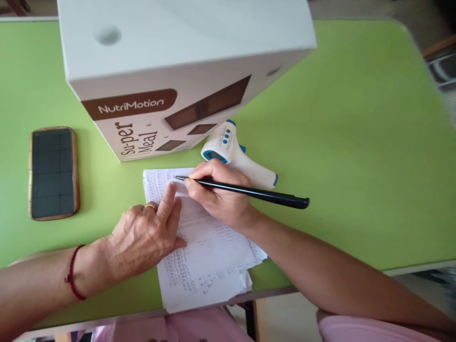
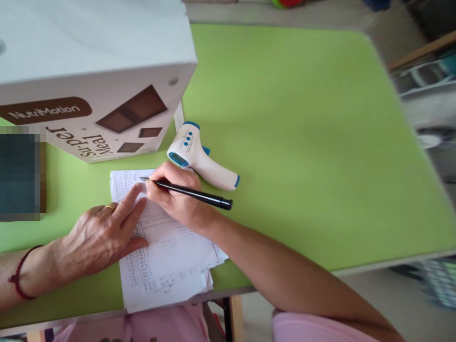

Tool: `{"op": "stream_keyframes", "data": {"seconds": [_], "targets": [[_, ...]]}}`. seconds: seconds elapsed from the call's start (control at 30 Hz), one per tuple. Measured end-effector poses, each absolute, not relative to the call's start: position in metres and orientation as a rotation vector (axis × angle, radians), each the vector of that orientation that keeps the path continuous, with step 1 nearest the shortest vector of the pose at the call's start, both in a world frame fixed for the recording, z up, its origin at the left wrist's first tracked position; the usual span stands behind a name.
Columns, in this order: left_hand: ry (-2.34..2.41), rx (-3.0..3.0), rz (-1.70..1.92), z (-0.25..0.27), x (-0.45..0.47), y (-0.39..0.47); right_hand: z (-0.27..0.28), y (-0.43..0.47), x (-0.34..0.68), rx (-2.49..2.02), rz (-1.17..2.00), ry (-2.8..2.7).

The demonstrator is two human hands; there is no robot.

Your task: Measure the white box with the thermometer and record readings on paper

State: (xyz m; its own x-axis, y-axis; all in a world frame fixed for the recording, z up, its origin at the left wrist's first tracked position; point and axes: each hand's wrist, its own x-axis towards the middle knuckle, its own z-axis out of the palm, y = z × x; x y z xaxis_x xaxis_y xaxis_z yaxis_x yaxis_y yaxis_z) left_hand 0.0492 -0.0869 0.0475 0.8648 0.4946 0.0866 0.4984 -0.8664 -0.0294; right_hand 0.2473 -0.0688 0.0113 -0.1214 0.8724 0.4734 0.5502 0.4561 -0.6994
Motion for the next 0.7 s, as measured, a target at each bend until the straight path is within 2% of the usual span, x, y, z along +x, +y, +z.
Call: {"op": "stream_keyframes", "data": {"seconds": [0.27, 0.5, 0.7], "targets": [[-0.823, -2.996, -0.063, 0.0497, 0.051, -0.089, 0.0098, -0.0693, 0.2473, -1.22, 0.431, -1.817], [-0.845, -3.054, 0.2, 0.0536, 0.0541, -0.0866, 0.0089, -0.0672, 0.245, -1.228, 0.44, -1.798], [-0.86, -3.074, 0.241, 0.0533, 0.0546, -0.0849, 0.0097, -0.0667, 0.2452, -1.294, 0.46, -1.801]]}}
